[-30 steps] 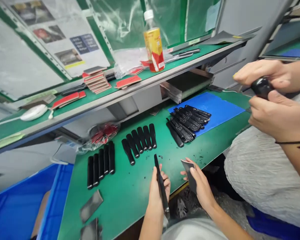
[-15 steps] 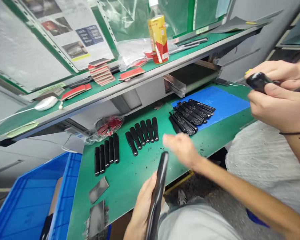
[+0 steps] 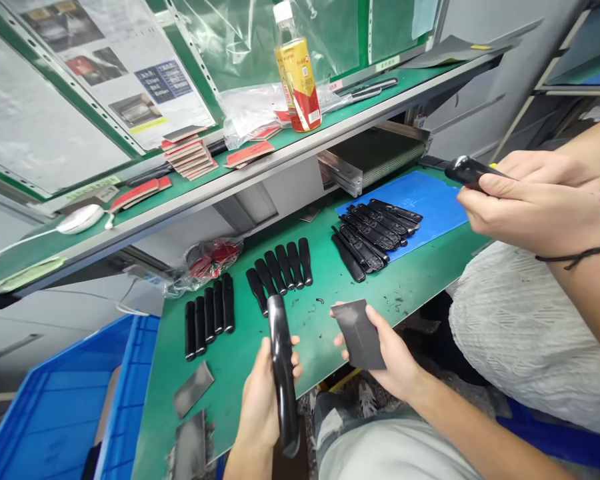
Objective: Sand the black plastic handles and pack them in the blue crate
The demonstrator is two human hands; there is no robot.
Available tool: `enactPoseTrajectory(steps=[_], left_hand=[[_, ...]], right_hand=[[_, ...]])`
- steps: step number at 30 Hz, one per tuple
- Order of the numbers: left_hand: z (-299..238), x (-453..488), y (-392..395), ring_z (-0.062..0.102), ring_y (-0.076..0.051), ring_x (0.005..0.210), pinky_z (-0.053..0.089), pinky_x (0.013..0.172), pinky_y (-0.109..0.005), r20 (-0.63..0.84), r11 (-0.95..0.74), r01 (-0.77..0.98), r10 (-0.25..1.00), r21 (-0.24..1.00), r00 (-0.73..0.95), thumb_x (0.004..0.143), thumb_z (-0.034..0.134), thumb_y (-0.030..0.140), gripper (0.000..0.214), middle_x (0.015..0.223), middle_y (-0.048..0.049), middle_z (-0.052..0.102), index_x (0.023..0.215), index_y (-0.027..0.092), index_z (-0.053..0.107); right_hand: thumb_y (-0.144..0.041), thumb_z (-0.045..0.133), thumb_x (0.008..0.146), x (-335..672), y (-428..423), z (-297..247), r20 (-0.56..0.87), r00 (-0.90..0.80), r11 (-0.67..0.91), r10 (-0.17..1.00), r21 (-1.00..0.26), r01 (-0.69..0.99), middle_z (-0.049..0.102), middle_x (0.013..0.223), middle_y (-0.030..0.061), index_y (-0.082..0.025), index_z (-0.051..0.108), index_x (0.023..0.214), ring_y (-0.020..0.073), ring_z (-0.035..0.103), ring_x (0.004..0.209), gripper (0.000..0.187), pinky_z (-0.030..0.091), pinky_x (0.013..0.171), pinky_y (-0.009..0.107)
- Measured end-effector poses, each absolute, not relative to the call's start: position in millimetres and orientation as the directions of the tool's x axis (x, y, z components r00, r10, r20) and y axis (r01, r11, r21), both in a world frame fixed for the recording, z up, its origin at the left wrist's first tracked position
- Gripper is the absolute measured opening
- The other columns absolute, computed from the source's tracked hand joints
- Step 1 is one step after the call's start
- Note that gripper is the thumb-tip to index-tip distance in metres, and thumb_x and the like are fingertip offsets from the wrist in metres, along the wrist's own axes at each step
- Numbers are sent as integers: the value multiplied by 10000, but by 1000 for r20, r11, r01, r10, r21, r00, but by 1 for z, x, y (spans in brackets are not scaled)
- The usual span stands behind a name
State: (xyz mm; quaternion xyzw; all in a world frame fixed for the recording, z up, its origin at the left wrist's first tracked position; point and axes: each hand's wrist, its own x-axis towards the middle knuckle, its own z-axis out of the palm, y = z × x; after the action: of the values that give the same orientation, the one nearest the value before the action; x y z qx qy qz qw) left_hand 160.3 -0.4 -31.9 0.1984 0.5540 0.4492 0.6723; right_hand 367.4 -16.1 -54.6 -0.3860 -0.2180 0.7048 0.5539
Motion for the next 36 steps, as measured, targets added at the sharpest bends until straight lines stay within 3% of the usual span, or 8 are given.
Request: enactPoseTrajectory(steps=[3,8,14,17,19,22,31,36], left_hand=[[-43,166,-10,495,-64,468,416,409,-174,-498,466,-251,863,848,-80,769,801,432,666,811,-9,642,1352,213,564],[-50,183,-14,511,-55,479,436,448,-151,-626,610,-417,771,674,116,670,891,322,641,698,42,585,1241,202,625],[-38,193,-21,555,-67,533,459,509,-151,-661,689,-463,706,557,255,714,864,271,546,678,35,588,1211,225,642],[-30,186,-31,521,-48,520,446,510,-147,-653,716,-383,695,584,303,700,873,257,429,691,16,587,1079,169,693],[-25,176,-36,461,-38,488,401,473,-146,-612,720,-339,694,606,379,676,886,247,376,631,27,529,988,129,711],[-16,160,-32,426,-44,472,355,437,-153,-537,647,-420,762,636,361,701,861,203,414,605,51,475,1082,161,705],[13,165,22,481,-83,524,456,507,-208,-275,287,-864,944,413,183,1002,436,410,408,715,34,474,1299,137,500],[41,188,39,387,-60,428,361,435,-170,-342,242,-919,931,312,129,931,409,213,107,576,84,361,949,170,505]], right_hand=[[-480,386,1011,367,-34,-58,114,125,122,986,-991,-55,653,1326,116,-248,585,1362,243,668,1076,465,548,914,406],[-371,529,975,354,-64,-51,799,-345,847,492,-348,401,671,1327,32,-194,564,1372,207,693,979,437,563,747,360],[-380,655,899,349,-62,-52,758,-583,932,293,-90,351,659,1325,-84,-258,739,1076,125,658,729,230,487,528,288],[-439,638,907,371,-16,-54,775,-449,879,444,-280,385,713,1249,-30,-288,735,1109,180,686,857,270,511,649,338],[-411,626,920,393,20,-53,503,-195,538,842,-764,355,726,1223,-50,-364,750,1061,211,666,1052,193,478,933,412],[-482,570,946,416,44,-56,276,58,253,959,-932,260,681,1314,42,-287,743,1118,271,580,1227,312,334,1115,518],[-683,232,962,355,-40,-56,-337,-241,-414,910,-713,-565,701,966,108,-141,653,1148,117,583,606,711,494,565,260],[-572,530,942,336,-67,-39,-38,110,19,993,-876,-482,604,1210,55,-327,507,1401,159,610,950,521,504,844,282]])
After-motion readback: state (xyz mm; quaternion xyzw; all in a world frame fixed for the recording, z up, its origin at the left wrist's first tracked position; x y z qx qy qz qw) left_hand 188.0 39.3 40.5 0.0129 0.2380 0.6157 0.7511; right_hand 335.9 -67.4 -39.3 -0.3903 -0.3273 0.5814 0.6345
